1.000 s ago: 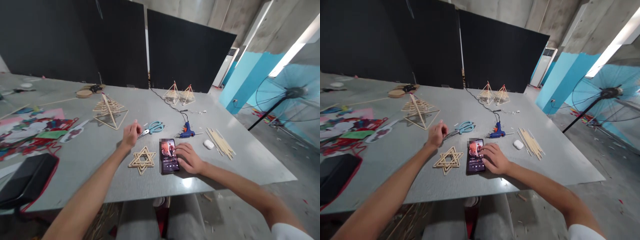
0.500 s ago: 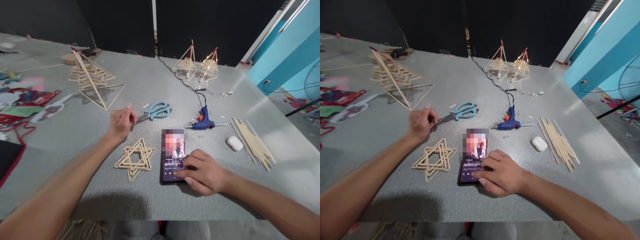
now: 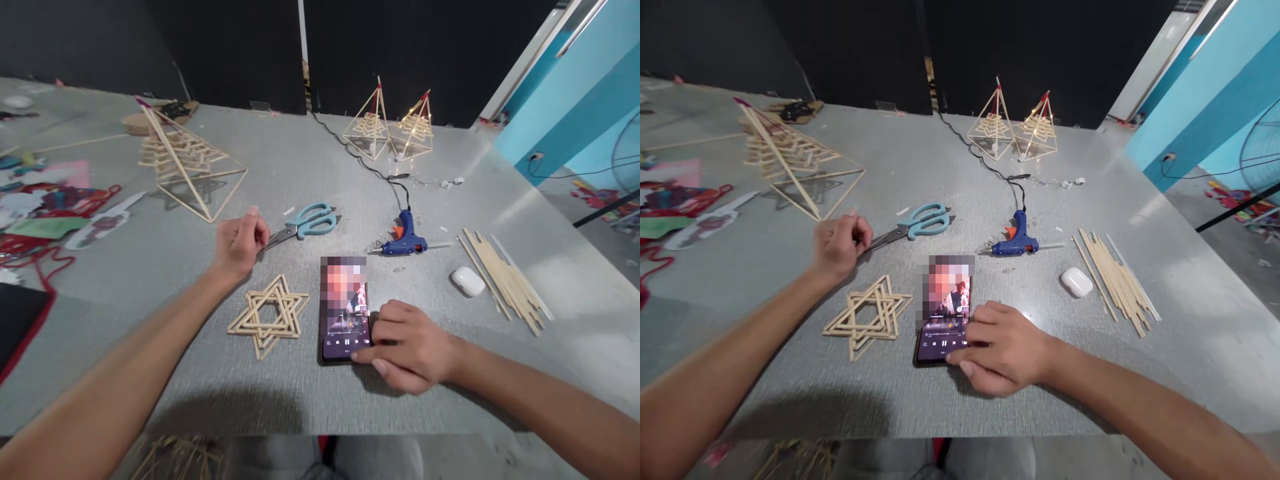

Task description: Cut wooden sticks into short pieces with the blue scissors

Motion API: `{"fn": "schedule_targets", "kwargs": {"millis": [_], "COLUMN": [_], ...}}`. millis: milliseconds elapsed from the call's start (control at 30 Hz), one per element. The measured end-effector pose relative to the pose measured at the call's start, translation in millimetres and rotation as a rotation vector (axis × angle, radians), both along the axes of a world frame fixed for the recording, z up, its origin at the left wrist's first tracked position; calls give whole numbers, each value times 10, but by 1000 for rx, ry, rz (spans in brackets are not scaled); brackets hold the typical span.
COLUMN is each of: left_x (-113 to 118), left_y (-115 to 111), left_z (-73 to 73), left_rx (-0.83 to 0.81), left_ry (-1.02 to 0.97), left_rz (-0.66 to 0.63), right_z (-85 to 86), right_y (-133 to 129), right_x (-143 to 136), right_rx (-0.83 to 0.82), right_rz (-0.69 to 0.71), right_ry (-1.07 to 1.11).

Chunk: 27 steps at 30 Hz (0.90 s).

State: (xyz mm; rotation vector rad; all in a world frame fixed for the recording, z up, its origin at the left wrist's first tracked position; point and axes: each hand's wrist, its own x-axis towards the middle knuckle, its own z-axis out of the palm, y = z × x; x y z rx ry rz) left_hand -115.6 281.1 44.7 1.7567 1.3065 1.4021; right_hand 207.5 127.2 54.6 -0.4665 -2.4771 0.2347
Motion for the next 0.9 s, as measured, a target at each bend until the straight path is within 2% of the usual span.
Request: {"fn": "schedule_targets", "kwargs": {"millis": [100,300,467,533,667,733,833,900], "left_x": [8,27,29,33,25,12,-6,-5], "left_y": [-14,-49,-79,-84,-70,-65,-90,-134], "left_z": [23,53,68,70,34,22,83,177], "left_rx": [-12,-10,14,16,19,39,99,179], "left_ry": [6,30,107,118,128,149,244,350], "left_rz": [-9,15,-2,1,1,-5,-77,-238], "right_z": [-36,-27,14,12,-9,-12,2,15], "right_y": [3,6,17,21,17,11,8,9], "right_x": [0,22,47,47,44,47,54,53], "right_rx": [11,3,-150,-155,-57,-37,-78,-100], "right_rz": [-82,-44,-208,-197,-93,-93,-167,-215], "right_ry": [6,114,232,204,41,7,31,47]}}
